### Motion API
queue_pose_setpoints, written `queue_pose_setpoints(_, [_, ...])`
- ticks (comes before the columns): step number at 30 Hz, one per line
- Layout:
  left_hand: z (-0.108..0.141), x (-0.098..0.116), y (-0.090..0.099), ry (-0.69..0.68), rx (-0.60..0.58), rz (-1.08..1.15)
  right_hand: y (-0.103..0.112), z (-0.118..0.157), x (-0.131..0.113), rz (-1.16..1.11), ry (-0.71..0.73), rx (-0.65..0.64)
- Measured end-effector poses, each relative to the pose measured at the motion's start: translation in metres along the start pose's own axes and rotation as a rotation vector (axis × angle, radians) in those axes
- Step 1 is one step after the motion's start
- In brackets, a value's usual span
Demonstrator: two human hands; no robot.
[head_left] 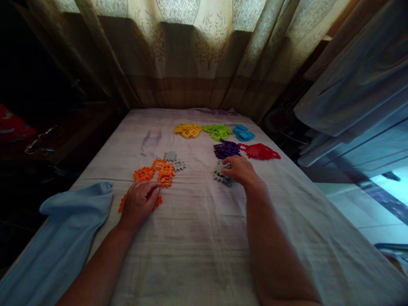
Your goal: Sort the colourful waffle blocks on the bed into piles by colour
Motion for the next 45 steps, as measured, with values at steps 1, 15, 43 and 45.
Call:
queue_pose_setpoints(1, [0.000,0.000,0.000,-0.005,0.002,0.000,0.000,0.000,0.000,-0.001,0.005,-0.002])
queue_pose_setpoints(15, [0.002,-0.001,-0.002,-0.036,0.022,-0.001,-0.024,0.036,-0.096,-0.103,0.401,-0.025])
queue_pose_setpoints(43, [0.004,-0.004,-0.005,-0.062,0.038,0.000,-0.060,0.017,-0.105,-0.187,0.335,-0.014])
queue_pose_setpoints(45, [0.004,-0.004,-0.005,-0.058,0.035,-0.005,-0.061,0.019,-0.104,-0.207,0.325,-0.011])
Point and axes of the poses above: each hand's wrist, its own z-axis away from the middle knuckle, its own y-axis out of the back of the hand, x = y × z, the point moved 2 cm from there along -z, towards the middle knuckle, and after that the axes turned 9 degrees about -y, right-handed, at the moved point
